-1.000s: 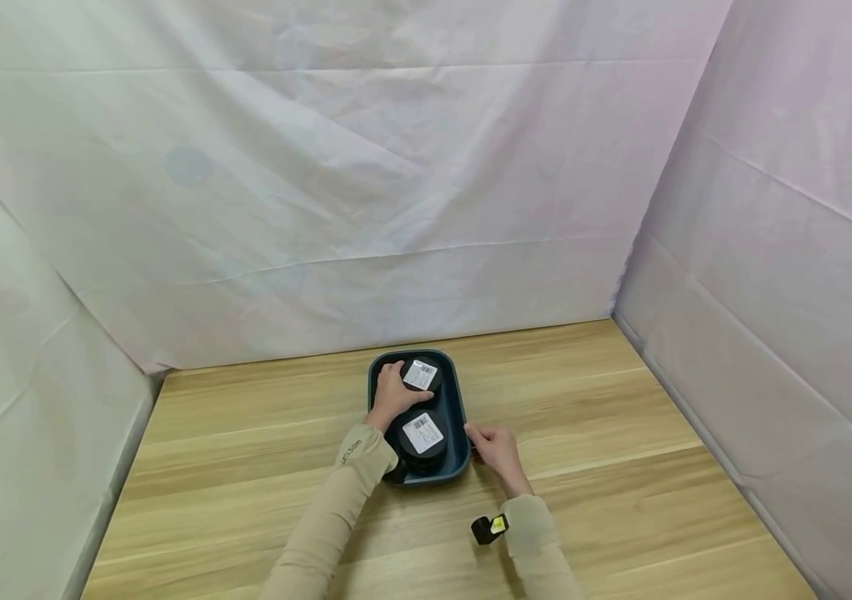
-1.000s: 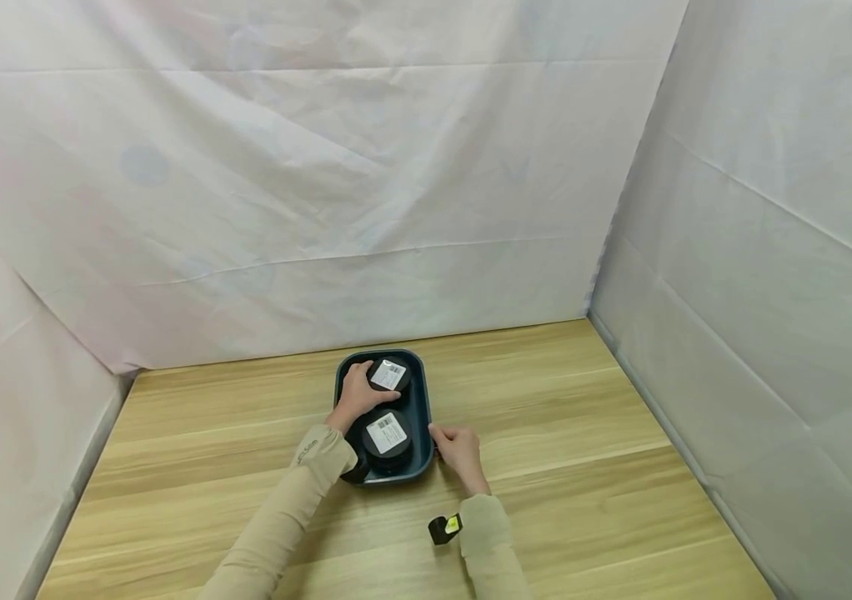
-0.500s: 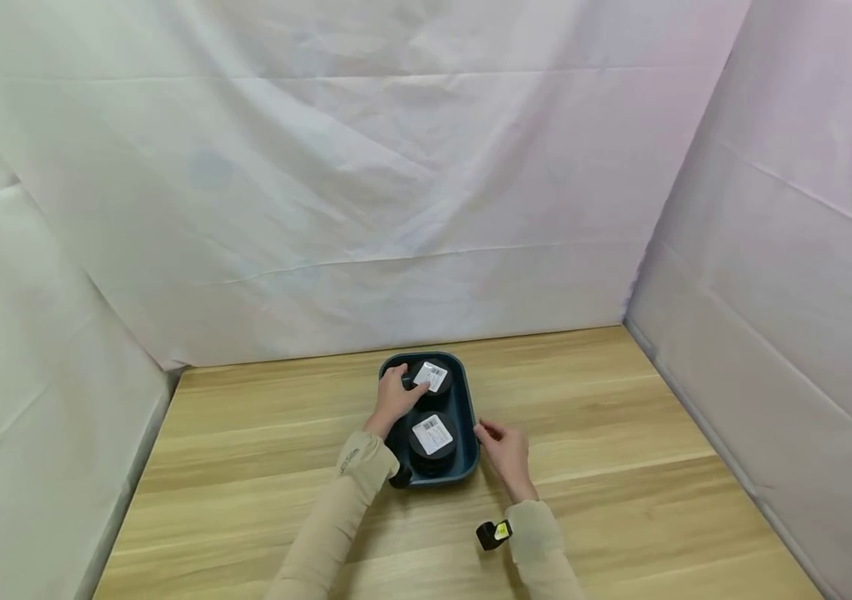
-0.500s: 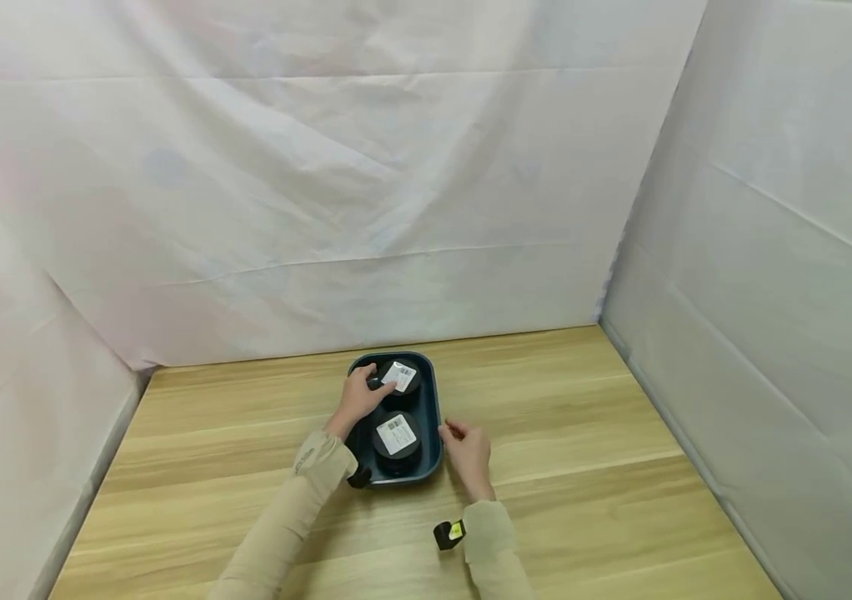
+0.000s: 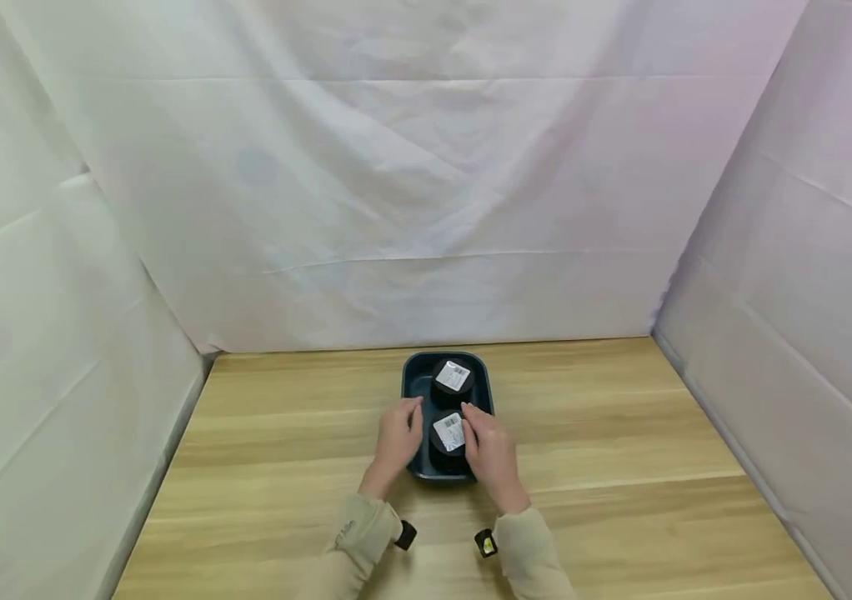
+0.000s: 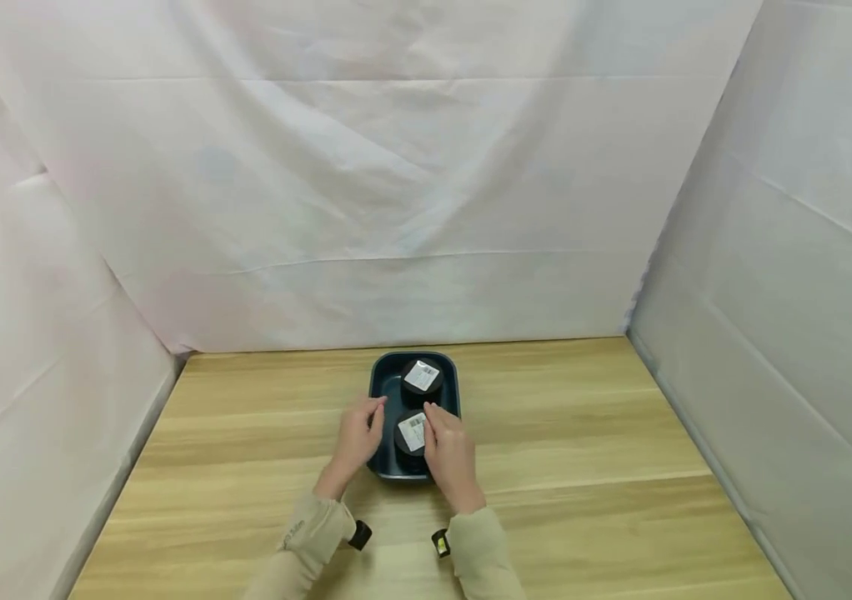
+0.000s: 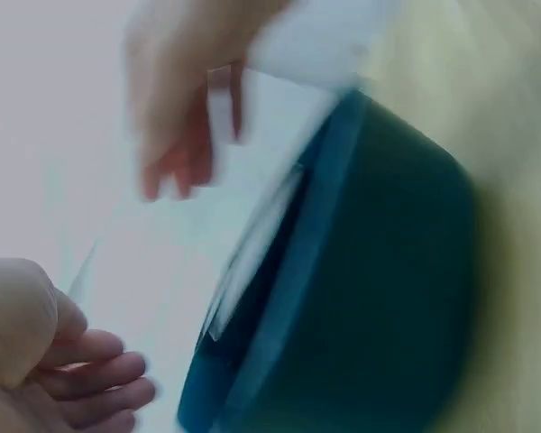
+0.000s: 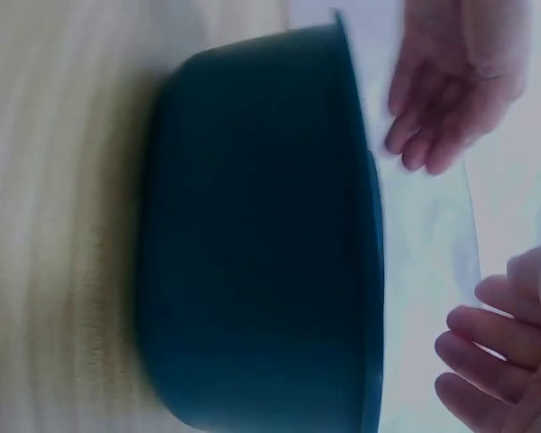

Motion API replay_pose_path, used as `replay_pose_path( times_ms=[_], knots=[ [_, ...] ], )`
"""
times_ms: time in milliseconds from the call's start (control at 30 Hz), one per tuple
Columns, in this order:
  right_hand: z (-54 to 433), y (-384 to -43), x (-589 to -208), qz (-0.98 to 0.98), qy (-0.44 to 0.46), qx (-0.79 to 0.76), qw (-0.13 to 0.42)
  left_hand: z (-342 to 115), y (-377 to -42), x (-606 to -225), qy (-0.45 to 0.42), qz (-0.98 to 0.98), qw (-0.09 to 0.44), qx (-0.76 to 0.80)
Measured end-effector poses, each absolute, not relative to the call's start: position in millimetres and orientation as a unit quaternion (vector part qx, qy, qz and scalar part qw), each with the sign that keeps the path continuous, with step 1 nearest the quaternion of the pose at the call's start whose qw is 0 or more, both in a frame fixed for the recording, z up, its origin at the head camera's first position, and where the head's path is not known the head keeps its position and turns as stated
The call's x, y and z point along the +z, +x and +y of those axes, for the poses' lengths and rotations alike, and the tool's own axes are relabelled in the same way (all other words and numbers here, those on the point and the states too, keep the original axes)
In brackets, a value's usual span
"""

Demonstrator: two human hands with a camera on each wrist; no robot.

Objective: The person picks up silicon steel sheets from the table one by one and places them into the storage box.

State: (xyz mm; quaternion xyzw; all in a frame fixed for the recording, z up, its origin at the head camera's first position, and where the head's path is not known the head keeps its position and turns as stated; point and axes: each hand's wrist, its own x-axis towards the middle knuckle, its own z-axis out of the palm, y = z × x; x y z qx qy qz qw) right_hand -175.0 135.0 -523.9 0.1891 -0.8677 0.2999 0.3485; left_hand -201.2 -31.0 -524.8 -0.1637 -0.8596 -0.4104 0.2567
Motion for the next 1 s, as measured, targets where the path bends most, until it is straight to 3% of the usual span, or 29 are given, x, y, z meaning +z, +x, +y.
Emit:
replay_pose_path(
  times_ms=[133, 400, 600, 1000],
  knots=[
    [133.6, -176.7, -528.7, -0.887, 0.209, 0.256, 0.323, -26.7, -186.9, -530.0, -0.193, -0.908, 0.288, -0.233],
    [137.1, -188.2, -523.9, -0.956, 0.125, 0.176, 0.201, -24.0, -193.0, -526.9, -0.204, -0.960, 0.173, -0.076],
    [143.4, -204.5, -515.0, -0.975, 0.083, 0.150, 0.142, -22.8, -212.7, -513.3, -0.193, -0.967, 0.152, -0.074],
    [152.4, -205.7, -511.8, -0.976, 0.056, 0.160, 0.139, -20.3, -221.5, -518.3, -0.185, -0.971, 0.131, -0.071]
  ],
)
